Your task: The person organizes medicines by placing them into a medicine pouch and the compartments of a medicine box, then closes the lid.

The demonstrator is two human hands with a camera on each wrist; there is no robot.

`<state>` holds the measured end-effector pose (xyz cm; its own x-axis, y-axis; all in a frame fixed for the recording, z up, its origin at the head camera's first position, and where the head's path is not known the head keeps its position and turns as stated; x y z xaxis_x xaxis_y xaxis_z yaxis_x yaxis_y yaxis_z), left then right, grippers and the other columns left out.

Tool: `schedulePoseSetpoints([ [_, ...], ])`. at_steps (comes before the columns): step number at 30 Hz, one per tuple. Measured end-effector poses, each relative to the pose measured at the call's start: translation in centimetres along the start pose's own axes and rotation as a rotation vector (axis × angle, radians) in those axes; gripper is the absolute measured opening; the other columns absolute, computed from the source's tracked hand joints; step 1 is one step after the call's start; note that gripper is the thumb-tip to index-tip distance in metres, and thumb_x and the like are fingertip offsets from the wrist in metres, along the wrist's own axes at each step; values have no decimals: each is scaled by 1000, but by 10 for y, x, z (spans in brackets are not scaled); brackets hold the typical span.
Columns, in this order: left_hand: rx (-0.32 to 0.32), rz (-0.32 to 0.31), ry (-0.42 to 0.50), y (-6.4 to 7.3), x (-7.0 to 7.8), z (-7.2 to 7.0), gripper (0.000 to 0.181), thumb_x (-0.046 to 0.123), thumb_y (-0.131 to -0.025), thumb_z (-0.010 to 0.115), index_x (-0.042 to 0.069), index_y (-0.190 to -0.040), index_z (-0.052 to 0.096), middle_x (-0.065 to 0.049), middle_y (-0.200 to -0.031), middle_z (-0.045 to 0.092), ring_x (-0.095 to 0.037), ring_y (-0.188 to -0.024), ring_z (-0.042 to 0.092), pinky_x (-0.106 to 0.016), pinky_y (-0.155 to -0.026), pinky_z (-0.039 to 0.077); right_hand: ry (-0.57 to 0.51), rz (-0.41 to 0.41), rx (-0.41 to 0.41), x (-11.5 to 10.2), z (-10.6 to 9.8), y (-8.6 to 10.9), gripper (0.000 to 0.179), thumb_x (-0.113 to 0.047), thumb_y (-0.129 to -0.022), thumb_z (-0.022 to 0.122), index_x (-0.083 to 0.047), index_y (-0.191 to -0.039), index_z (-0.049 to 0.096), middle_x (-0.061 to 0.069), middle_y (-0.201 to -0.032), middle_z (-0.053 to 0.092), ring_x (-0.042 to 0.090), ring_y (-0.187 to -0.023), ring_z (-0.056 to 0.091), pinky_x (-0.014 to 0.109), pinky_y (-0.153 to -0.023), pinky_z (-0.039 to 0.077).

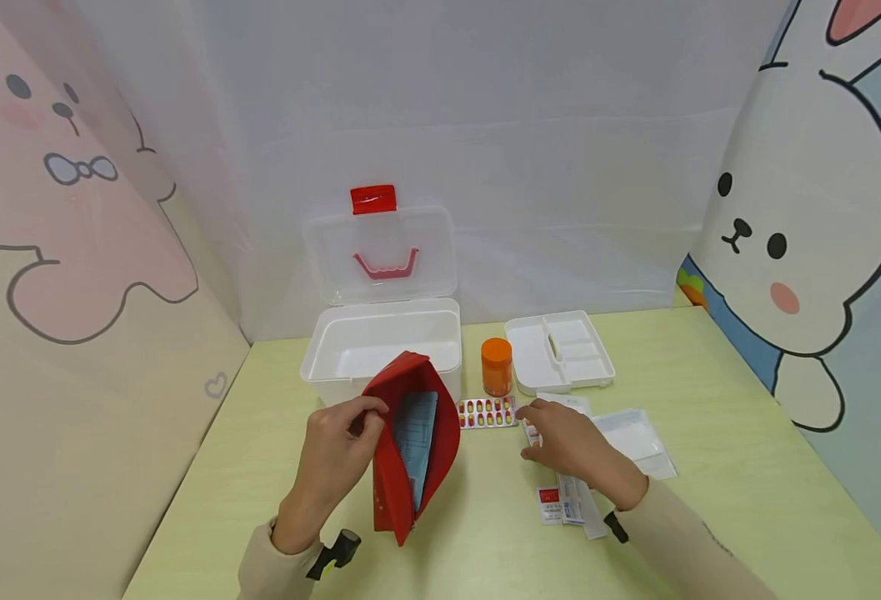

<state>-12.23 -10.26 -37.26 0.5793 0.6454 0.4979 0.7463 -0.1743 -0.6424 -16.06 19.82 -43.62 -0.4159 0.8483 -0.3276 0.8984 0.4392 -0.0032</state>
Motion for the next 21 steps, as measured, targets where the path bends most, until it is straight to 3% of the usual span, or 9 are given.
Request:
schedulePoseSetpoints([
  [10,0,1,-4,-1,1,0,17,-6,-80,58,5,-82,72,0,-67,65,1,-49,39,-10,-45,34,-8,-32,-58,-6,3,-34,58,-19,-80,80,-6,-133,59,15,-132,62,34,-116,61,51,-97,50],
  [21,-8,-7,3,-1,2,0,17,-6,-81,59,4,-83,72,0,-69,65,1,-48,38,-11,-44,35,88,-170,-40,-5,39,-56,60,-11,-77,80,-3,-132,58,19,-134,60,36,-115,61,48,-90,54],
])
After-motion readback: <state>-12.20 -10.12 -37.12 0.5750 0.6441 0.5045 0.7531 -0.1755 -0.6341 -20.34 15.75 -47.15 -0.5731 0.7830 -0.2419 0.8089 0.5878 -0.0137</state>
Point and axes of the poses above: each hand's wrist, its own y-axis away from the middle knuckle, its own z-axis out of the palm, x = y × z, the point moved 1 cm from there along -y, towards the middle knuckle
